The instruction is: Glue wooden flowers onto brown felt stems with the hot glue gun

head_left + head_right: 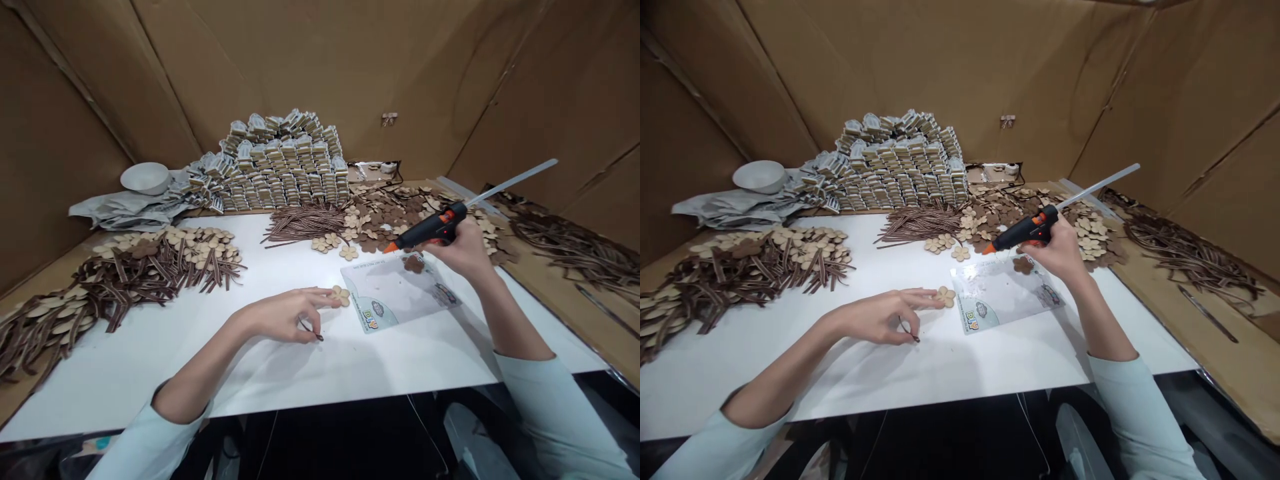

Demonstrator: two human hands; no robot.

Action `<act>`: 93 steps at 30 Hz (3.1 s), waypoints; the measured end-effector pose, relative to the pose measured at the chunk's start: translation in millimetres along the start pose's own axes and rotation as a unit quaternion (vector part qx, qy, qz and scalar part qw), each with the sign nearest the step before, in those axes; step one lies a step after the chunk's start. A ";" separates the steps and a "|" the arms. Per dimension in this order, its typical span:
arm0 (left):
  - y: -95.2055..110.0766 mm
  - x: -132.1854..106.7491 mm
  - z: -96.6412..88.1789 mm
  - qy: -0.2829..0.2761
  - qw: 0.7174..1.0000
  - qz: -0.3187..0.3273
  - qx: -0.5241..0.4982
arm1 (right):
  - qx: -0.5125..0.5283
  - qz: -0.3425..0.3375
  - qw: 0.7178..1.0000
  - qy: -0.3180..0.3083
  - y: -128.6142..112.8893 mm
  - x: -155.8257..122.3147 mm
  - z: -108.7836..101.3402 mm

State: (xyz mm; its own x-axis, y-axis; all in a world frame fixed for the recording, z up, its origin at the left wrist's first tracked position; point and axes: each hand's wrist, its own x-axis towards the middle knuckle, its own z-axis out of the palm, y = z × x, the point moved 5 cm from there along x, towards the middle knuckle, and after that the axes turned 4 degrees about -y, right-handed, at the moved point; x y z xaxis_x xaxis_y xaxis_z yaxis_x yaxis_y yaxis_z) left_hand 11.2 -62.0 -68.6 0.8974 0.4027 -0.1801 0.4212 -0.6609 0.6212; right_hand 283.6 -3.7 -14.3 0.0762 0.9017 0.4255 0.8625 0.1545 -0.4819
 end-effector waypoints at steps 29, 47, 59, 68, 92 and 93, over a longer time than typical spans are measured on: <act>29.1 21.6 14.5 0.199 0.973 0.027 -0.115 | -0.224 -0.081 0.966 -0.097 -2.7 -28.9 32.8; -3.1 1.1 -21.5 0.232 0.961 -0.104 -0.107 | -0.244 -0.010 0.969 0.037 23.4 -19.8 -12.2; -72.5 -9.1 -93.8 0.395 0.795 -0.016 -0.460 | -0.135 -0.044 0.989 -0.041 -40.2 -10.4 22.2; -11.3 -13.2 -35.7 -0.014 0.992 -0.009 -0.124 | -0.225 -0.108 0.951 -0.182 -51.2 -38.2 56.4; -1.9 3.4 -2.3 -0.028 0.999 0.024 0.038 | -0.239 -0.136 0.946 -0.169 -56.1 -44.9 55.9; -1.9 3.2 -2.2 -0.027 0.999 0.025 0.037 | -0.243 -0.138 0.944 -0.174 -55.7 -45.0 56.6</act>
State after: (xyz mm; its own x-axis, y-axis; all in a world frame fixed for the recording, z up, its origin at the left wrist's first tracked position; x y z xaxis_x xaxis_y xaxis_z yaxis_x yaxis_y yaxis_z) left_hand 13.0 -58.1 -68.8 0.9225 0.3351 -0.1917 0.3825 -0.7256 0.5720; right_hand 203.9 -30.0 -49.9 -0.2807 0.9453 0.1659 0.9598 0.2754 0.0547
